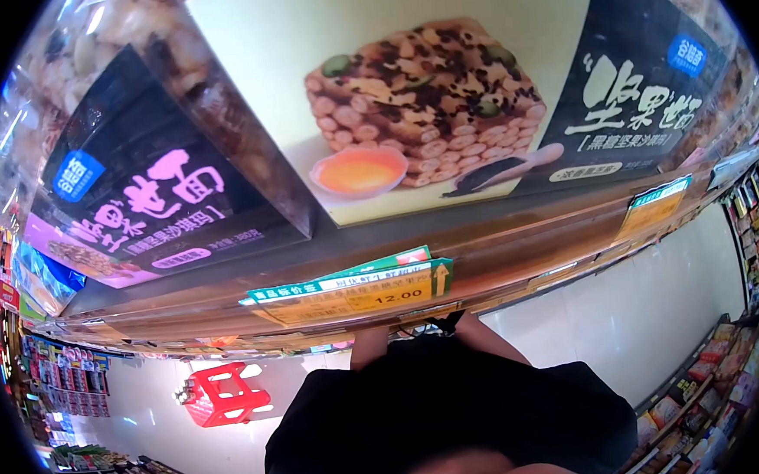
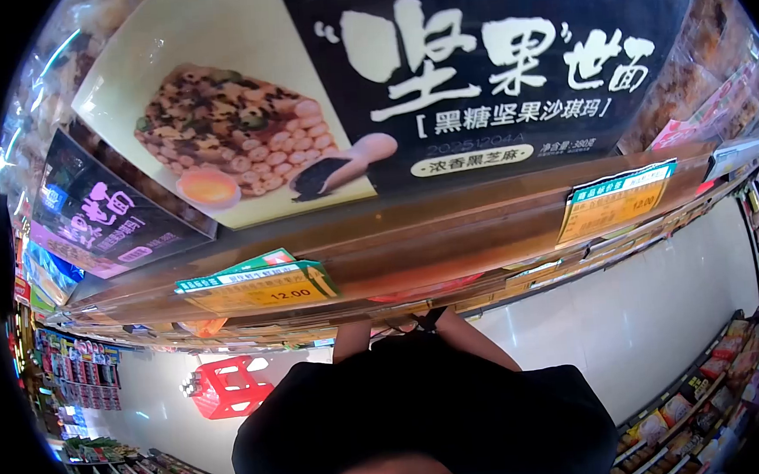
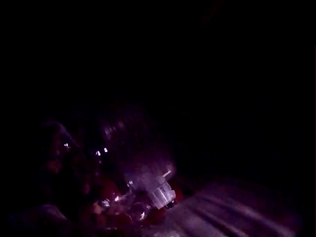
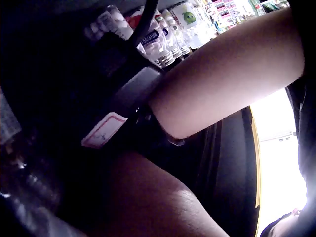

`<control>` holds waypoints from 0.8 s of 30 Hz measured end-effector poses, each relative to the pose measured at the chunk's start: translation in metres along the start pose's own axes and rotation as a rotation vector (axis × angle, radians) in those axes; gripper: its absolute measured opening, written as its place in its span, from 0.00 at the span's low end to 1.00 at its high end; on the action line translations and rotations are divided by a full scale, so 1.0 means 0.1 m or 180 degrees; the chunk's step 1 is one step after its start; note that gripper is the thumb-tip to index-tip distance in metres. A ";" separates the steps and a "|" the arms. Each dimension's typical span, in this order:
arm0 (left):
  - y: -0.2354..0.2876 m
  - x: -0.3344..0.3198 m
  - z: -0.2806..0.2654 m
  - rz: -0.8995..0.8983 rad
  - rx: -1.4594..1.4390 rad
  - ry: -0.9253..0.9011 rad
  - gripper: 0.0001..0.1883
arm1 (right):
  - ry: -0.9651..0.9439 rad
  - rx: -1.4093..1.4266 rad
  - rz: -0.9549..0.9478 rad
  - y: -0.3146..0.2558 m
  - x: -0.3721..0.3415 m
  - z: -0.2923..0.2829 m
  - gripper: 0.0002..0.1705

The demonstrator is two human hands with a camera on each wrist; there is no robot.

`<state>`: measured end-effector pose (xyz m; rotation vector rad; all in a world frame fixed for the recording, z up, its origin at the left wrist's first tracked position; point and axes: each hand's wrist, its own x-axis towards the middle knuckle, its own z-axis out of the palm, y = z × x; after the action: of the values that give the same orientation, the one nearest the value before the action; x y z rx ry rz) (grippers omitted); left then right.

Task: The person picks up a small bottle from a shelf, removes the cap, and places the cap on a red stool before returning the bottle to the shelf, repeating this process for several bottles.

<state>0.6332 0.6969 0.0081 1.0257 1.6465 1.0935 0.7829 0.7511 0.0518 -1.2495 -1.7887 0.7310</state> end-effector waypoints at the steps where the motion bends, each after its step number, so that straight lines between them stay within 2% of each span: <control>1: -0.01 -0.01 -0.01 -0.0005 0.0013 -0.0010 0.17 | 0.0000 0.0010 -0.0004 0.00 -0.01 0.01 0.17; 12: 0.01 0.11 0.02 0.0090 0.0200 -0.0115 0.18 | -0.0036 0.0079 -0.0077 -0.02 0.03 0.00 0.19; 24: 0.12 0.33 -0.03 0.0517 0.0378 -0.0135 0.18 | -0.0350 0.0219 -0.0225 -0.10 -0.04 -0.04 0.20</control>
<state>0.6228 0.7305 0.0127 1.2698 1.6323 1.0812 0.7825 0.7438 0.0606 -1.1140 -1.8705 0.8278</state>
